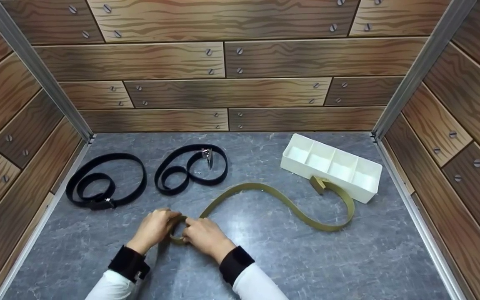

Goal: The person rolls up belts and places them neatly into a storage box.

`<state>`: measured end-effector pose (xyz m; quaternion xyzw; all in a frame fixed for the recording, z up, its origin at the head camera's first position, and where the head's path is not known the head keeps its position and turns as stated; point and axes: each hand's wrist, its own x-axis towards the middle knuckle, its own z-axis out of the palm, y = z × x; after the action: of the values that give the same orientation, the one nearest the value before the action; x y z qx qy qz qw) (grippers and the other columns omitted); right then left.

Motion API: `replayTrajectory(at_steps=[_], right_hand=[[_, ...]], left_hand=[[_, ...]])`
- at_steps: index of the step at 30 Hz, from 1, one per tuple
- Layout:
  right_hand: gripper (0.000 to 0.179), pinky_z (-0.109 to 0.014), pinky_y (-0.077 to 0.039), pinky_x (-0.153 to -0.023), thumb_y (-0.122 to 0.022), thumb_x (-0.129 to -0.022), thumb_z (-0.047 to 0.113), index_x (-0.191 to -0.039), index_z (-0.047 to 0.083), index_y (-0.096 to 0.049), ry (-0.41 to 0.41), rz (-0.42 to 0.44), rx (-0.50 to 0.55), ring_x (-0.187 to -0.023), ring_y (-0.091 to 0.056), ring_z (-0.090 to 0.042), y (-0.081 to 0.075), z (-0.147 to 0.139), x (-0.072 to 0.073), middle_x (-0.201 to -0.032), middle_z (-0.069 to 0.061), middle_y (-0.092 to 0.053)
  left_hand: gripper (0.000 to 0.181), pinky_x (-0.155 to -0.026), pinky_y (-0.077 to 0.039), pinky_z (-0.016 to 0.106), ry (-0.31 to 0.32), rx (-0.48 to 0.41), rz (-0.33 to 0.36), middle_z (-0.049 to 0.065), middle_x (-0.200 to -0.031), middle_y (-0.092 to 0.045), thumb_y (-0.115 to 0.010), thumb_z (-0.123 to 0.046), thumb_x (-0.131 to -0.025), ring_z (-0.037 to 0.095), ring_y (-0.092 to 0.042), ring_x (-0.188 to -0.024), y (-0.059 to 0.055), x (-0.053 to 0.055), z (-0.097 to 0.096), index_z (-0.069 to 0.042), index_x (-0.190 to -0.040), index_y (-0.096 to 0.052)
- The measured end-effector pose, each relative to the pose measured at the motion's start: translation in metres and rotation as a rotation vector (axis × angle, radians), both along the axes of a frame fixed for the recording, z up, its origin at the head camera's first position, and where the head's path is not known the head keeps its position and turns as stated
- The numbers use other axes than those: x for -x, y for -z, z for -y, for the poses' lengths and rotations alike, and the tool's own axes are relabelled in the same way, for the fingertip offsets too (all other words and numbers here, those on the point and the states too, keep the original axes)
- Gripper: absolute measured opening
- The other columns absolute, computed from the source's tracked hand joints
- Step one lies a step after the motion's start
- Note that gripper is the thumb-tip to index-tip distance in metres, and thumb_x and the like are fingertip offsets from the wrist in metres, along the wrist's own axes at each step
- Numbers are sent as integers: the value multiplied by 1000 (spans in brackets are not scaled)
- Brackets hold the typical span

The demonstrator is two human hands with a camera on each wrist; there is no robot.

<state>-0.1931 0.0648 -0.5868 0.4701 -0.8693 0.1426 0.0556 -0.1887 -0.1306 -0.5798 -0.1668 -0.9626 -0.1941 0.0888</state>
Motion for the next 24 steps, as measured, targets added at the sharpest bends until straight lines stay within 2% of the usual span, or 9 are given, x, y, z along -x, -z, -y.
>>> replayTrajectory(at_steps=[4, 6, 9, 14, 19, 24], right_hand=[[11, -33, -48, -65, -68, -91, 29, -90, 18, -72, 70, -44, -39, -70, -59, -16, 1, 4, -3, -86, 1, -55], [13, -33, -48, -65, -68, -92, 30, -90, 17, -70, 103, -57, -60, -70, -60, -17, 2, 6, -4, -87, 0, -56], [15, -32, -48, -65, -67, -93, 29, -88, 15, -69, 109, -60, -69, -70, -60, -17, 2, 7, -4, -87, 0, -56], [10, -30, -49, -67, -68, -93, 25, -90, 16, -69, 57, -19, -42, -74, -61, -15, 0, 2, 1, -92, 2, -59], [7, -32, -49, -76, -70, -90, 23, -92, 16, -72, 44, 48, -25, -84, -61, -15, -2, -7, 8, -100, 4, -62], [9, -31, -49, -76, -71, -89, 23, -87, 14, -71, 30, 165, -17, -84, -60, -15, -6, -6, 6, -95, 3, -60]], left_hand=[[15, -61, -52, 49, -81, -64, 72, 13, -87, -69, -70, -6, -84, 37, -67, -74, -1, -4, -6, -5, -98, -70], [15, -60, -52, 48, -124, -90, 92, 15, -83, -68, -71, -3, -81, 39, -67, -72, -1, -6, -10, -2, -95, -67], [9, -55, -51, 48, -144, -78, 72, 17, -76, -66, -68, 2, -78, 40, -65, -67, -2, -5, -16, -2, -82, -62], [14, -52, -49, 49, -126, -1, -4, 17, -74, -66, -63, 8, -77, 41, -64, -64, -3, -1, -19, -4, -73, -60], [16, -51, -47, 49, -63, 60, -4, 13, -74, -67, -61, 4, -79, 39, -63, -62, -3, 4, -15, -10, -73, -63], [18, -53, -48, 48, -18, 84, 17, 10, -76, -68, -62, 2, -80, 36, -64, -66, -4, 8, -16, -14, -73, -68]])
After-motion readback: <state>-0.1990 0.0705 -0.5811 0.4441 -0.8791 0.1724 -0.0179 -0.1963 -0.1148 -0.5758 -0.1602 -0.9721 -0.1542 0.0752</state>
